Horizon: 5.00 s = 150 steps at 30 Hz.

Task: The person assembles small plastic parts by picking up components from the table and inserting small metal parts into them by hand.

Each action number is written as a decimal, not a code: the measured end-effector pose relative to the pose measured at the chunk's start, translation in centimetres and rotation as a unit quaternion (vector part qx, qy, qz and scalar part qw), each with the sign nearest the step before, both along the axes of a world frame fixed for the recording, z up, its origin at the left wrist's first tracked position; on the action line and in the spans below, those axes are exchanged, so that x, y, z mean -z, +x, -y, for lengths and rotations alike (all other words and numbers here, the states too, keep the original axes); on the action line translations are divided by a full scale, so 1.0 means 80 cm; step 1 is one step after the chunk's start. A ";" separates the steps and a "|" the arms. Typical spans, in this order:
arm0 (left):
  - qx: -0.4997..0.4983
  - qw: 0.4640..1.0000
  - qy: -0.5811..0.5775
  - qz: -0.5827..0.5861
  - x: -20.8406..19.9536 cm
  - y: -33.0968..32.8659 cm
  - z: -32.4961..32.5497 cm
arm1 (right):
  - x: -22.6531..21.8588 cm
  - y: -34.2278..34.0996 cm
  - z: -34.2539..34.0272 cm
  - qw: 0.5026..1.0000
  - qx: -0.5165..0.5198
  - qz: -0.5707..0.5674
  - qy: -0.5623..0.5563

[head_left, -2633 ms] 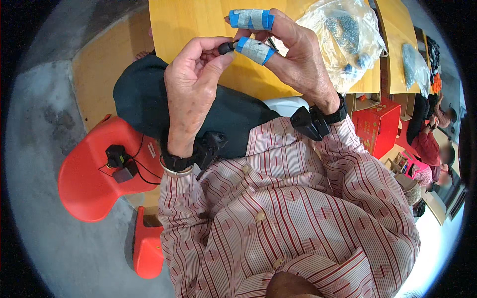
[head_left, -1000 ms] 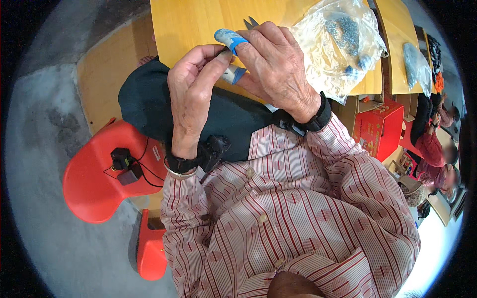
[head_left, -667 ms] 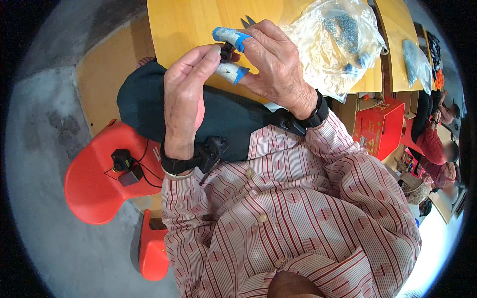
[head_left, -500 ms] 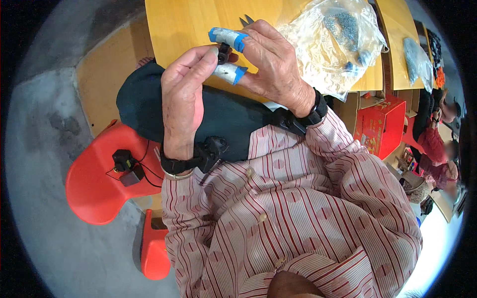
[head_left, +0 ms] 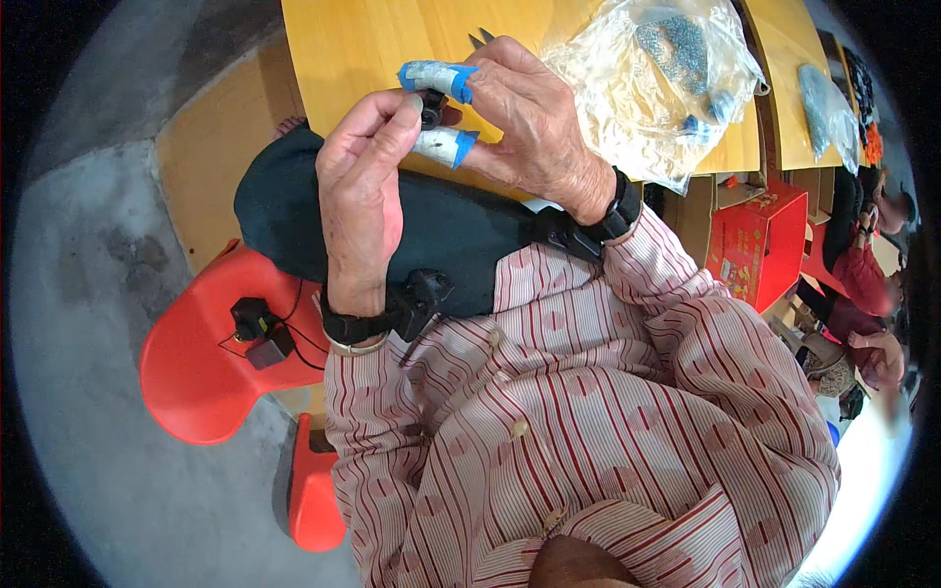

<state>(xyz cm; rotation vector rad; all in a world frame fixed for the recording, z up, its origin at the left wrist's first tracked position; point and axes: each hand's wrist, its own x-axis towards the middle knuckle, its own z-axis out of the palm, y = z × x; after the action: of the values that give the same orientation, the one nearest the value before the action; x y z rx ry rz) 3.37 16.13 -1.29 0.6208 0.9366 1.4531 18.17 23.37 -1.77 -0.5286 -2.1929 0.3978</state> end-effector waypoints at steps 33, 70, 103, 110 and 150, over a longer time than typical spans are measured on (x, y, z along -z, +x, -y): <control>-0.004 0.998 -0.025 -0.062 -0.005 0.008 0.001 | 0.013 0.007 0.002 1.000 -0.001 -0.007 -0.003; 0.021 0.995 0.026 -0.093 -0.004 0.007 0.002 | -0.003 0.007 0.015 0.990 0.068 0.081 0.092; 0.010 0.989 0.024 -0.149 -0.011 0.009 0.015 | -0.023 0.025 0.000 0.993 -0.060 0.052 -0.087; 0.003 0.963 0.052 -0.266 -0.008 0.009 0.020 | -0.028 0.036 -0.002 0.961 -0.066 0.008 -0.269; -0.075 0.926 0.100 -0.356 0.006 0.021 0.018 | -0.004 0.053 0.001 0.990 -0.063 -0.015 -0.126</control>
<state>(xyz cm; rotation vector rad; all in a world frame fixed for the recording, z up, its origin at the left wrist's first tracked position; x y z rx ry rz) 5.02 14.73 -1.73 1.3068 1.4246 1.4869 22.37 23.32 -1.45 -0.5171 -2.1649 0.7525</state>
